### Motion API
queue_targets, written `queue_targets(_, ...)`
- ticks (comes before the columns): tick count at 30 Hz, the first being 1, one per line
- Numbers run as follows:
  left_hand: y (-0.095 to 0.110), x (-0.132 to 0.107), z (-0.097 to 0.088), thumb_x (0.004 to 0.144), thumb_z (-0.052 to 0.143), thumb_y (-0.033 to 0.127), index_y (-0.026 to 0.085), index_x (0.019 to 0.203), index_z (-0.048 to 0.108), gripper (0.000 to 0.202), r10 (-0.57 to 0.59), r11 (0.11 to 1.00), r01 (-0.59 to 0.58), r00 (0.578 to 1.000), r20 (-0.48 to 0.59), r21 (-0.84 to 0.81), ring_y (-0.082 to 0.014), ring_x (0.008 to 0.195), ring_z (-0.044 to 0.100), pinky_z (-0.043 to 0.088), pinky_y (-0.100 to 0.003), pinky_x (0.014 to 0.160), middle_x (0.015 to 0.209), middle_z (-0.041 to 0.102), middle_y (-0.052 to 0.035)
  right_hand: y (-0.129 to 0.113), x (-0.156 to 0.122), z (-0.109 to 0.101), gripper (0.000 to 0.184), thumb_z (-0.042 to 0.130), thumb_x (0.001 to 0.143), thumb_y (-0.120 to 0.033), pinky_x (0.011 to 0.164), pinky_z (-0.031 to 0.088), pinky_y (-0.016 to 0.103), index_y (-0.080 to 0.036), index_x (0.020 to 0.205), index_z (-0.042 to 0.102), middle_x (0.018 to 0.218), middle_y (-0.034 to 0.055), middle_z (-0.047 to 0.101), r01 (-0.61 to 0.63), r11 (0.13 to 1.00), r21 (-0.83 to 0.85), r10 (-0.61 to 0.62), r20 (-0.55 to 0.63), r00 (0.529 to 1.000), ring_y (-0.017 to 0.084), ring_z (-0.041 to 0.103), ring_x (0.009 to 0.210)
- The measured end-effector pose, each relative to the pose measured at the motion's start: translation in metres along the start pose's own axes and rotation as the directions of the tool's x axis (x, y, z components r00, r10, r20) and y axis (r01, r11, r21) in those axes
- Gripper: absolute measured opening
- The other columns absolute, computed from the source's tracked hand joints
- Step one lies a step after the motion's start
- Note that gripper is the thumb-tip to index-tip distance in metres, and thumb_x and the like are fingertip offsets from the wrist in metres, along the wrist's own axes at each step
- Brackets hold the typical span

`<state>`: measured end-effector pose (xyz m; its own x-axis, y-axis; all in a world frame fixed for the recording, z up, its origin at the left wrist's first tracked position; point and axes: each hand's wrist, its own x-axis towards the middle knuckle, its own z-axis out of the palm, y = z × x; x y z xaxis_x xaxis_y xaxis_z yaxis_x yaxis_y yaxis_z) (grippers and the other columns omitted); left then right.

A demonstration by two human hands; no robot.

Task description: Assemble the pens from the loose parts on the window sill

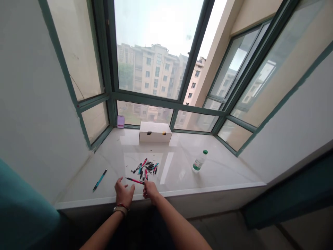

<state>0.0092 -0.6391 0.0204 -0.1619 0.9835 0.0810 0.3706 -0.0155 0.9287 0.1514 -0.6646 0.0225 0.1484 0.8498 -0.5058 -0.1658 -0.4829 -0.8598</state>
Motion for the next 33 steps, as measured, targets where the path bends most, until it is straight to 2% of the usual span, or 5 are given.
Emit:
queue_targets(3,-0.012,0.009,-0.013,0.069,0.056,0.012,0.027,0.112,0.056,0.045,0.376,0.851,-0.478,0.844,0.383,0.217,-0.0288,0.125,0.045,0.036,-0.044,0.104,0.135,0.048,-0.0094,0.007,0.007,-0.019,0.046,0.039,0.091,-0.052,0.037,0.035,0.019,-0.019,0.058,0.042,0.045,-0.0041,0.042,0.022,0.994,-0.112,-0.019,0.026,0.999,0.010,0.046,0.036)
queue_targets(6,-0.020,0.019,-0.017,0.073,0.051,0.014,0.028,0.103,0.063,0.035,0.406,0.694,-0.682,0.636,0.657,0.232,-0.0275,0.118,0.049,0.035,-0.042,0.101,0.122,0.059,-0.0069,0.013,0.015,-0.032,0.045,0.038,0.091,-0.052,0.037,0.038,0.020,-0.019,0.061,0.043,0.046,-0.0038,0.043,0.024,0.995,-0.095,-0.010,0.146,0.989,0.011,0.048,0.037)
queue_targets(11,-0.020,0.034,-0.008,0.084,0.045,0.030,0.024,0.100,0.061,0.023,0.290,0.733,-0.582,0.736,0.611,0.352,-0.0226,0.092,0.058,0.041,-0.034,0.083,0.096,0.064,-0.0064,0.016,0.030,-0.037,0.043,0.035,0.092,-0.048,0.036,0.041,0.023,-0.020,0.062,0.044,0.046,-0.0034,0.044,0.054,0.987,-0.149,-0.035,0.126,0.991,0.011,0.045,0.033)
queue_targets(15,-0.021,0.040,-0.002,0.088,0.042,0.043,0.025,0.086,0.061,0.027,0.275,0.803,-0.544,0.700,0.659,0.242,-0.0196,0.084,0.059,0.041,-0.029,0.077,0.090,0.066,-0.0037,0.016,0.046,-0.041,0.046,0.034,0.091,-0.053,0.034,0.039,0.024,-0.021,0.058,0.041,0.043,-0.0035,0.042,0.118,0.963,-0.242,-0.124,-0.012,0.992,0.014,0.049,0.033)
queue_targets(33,-0.024,0.042,0.001,0.083,0.041,0.062,0.025,0.091,0.055,0.040,0.138,0.937,-0.287,0.826,0.546,0.197,-0.0151,0.060,0.054,0.035,-0.025,0.060,0.063,0.056,0.0051,0.023,0.045,-0.043,0.038,0.032,0.089,-0.053,0.031,0.031,0.022,-0.022,0.068,0.038,0.049,-0.0060,0.042,0.243,0.946,-0.215,-0.258,-0.046,0.965,0.012,0.047,0.034)
